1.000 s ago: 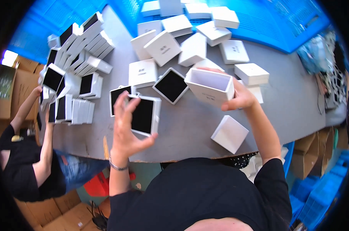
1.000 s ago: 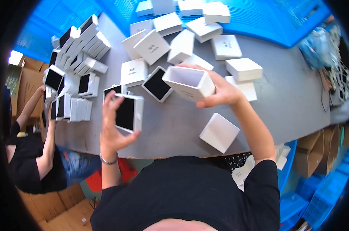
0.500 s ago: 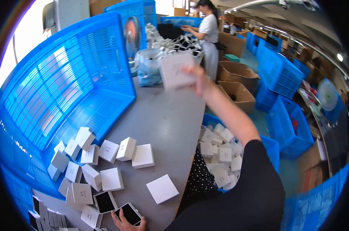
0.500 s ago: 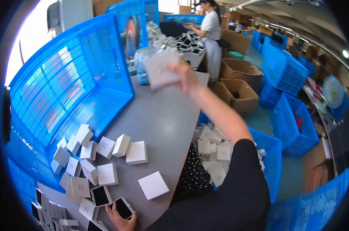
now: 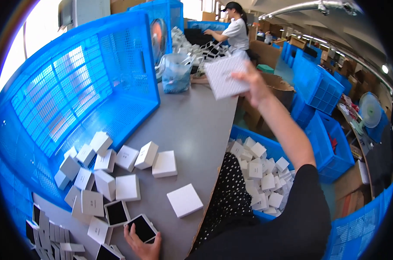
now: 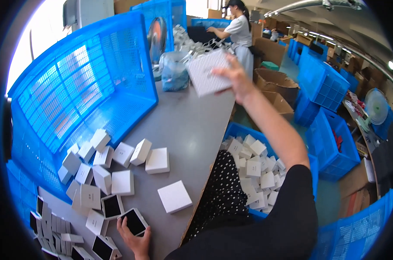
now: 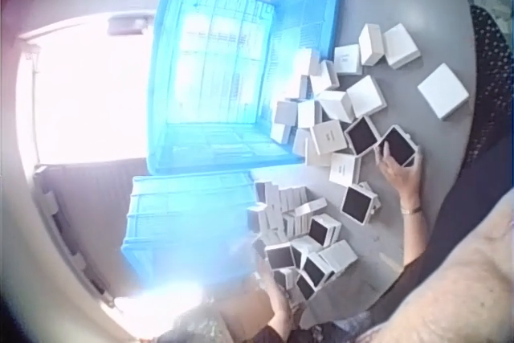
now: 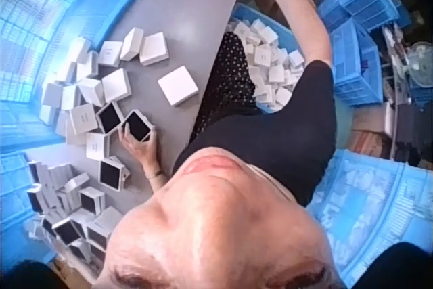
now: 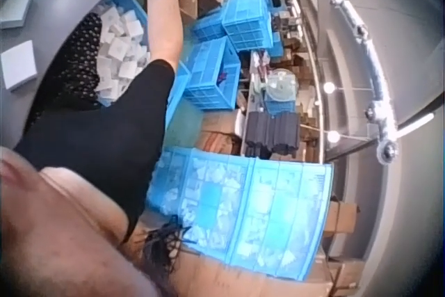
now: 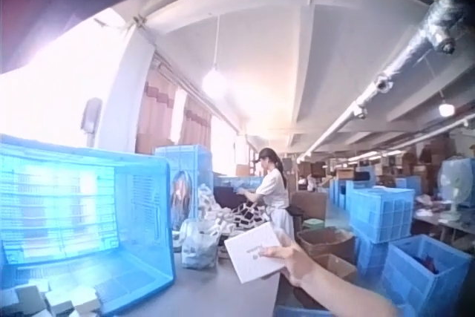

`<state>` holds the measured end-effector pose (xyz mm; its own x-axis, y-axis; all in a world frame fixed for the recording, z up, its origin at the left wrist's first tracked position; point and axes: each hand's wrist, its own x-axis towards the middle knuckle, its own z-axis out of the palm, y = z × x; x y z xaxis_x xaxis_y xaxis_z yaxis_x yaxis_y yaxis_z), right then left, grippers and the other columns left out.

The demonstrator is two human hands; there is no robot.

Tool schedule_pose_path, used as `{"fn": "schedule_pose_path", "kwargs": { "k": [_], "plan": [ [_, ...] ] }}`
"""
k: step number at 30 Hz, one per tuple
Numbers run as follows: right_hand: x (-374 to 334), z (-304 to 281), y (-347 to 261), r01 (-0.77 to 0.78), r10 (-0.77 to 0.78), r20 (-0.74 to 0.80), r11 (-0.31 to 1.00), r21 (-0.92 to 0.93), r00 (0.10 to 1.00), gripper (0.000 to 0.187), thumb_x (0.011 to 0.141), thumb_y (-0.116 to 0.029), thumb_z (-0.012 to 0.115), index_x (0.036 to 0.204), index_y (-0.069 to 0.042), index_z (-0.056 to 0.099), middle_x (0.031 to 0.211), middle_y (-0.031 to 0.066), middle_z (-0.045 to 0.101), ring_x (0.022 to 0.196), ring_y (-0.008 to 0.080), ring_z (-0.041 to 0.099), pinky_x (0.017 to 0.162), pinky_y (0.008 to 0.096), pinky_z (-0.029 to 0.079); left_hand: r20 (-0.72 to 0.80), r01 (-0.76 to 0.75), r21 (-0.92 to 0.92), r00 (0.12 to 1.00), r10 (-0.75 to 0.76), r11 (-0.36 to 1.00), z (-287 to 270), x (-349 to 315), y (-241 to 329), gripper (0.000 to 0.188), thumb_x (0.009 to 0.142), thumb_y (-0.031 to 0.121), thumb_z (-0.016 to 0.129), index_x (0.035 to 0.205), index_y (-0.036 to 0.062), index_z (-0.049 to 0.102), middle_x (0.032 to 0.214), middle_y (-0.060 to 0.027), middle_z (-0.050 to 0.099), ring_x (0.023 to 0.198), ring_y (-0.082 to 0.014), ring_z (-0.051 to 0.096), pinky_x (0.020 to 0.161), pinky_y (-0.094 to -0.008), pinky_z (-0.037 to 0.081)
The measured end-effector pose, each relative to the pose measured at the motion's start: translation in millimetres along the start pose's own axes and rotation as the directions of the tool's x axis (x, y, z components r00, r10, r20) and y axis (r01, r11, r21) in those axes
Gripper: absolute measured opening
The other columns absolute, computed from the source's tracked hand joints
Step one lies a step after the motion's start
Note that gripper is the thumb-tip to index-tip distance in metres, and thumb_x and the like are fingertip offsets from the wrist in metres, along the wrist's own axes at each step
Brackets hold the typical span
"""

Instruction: The recorder is assembling small white jewelry boxes by placing lids onto them and organizing the finished boxes into a blue crate.

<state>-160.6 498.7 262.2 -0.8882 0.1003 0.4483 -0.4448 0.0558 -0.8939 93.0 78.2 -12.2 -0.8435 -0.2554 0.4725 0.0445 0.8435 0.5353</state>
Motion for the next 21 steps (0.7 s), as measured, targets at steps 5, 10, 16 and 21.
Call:
{"fn": "schedule_pose_path", "kwargs": {
  "k": [5, 10, 16, 21],
  "plan": [
    [110.2, -125.9, -45.1, 0.318, -0.289, -0.257, 0.945, 0.08, 0.922, 0.037, 0.085, -0.029, 0.075, 0.113, -0.005, 0.072, 0.108, 0.0099, 0.073, 0.1, 0.0241, 0.07, 0.078, 0.0392, 0.059, -0.084, 0.054, -0.031, 0.995, -0.056, 0.998, 15.3, -3.1, -5.2, 0.093, 0.06, 0.029, 0.09, 0.14, 0.004, 0.049, 0.145, -0.0236, 0.042, 0.138, -0.0429, 0.039, 0.114, -0.05, 0.036],
    [182.0, -226.4, 15.7, 0.11, -0.105, -0.278, 0.994, 0.0, 0.955, 0.046, 0.091, -0.026, 0.075, 0.129, -0.003, 0.066, 0.131, 0.0136, 0.065, 0.117, 0.0257, 0.064, 0.09, 0.0363, 0.058, -0.04, 0.035, -0.059, 0.999, -0.037, 0.998, 12.2, 13.6, -0.7, 0.097, 0.059, 0.029, 0.091, 0.143, 0.0073, 0.047, 0.144, -0.0233, 0.04, 0.137, -0.0405, 0.039, 0.112, -0.0479, 0.04],
    [-4.7, -26.0, 203.3, -0.336, 0.516, 0.73, 0.854, -0.398, 0.447, 0.068, 0.083, -0.031, 0.076, 0.14, -0.002, 0.054, 0.121, 0.0055, 0.064, 0.11, 0.0173, 0.061, 0.101, 0.0331, 0.045, 0.065, 0.125, -0.026, 0.99, -0.124, 0.992, 16.1, 10.3, 5.9, 0.103, 0.059, 0.031, 0.092, 0.147, 0.0086, 0.043, 0.148, -0.0201, 0.033, 0.136, -0.038, 0.038, 0.107, -0.0471, 0.044],
    [-48.5, 44.9, 238.6, 0.464, 0.415, 0.703, 0.542, -0.701, 0.577, 0.089, 0.077, -0.048, 0.08, 0.147, -0.003, 0.047, 0.135, 0.0178, 0.059, 0.122, 0.0331, 0.056, 0.103, 0.0409, 0.046, 0.168, 0.123, 0.153, 0.975, -0.148, 0.981, 3.9, 9.7, 25.3, 0.089, 0.065, 0.027, 0.084, 0.145, 0.011, 0.046, 0.151, -0.019, 0.034, 0.142, -0.0401, 0.032, 0.114, -0.0523, 0.032]
  ]
}}
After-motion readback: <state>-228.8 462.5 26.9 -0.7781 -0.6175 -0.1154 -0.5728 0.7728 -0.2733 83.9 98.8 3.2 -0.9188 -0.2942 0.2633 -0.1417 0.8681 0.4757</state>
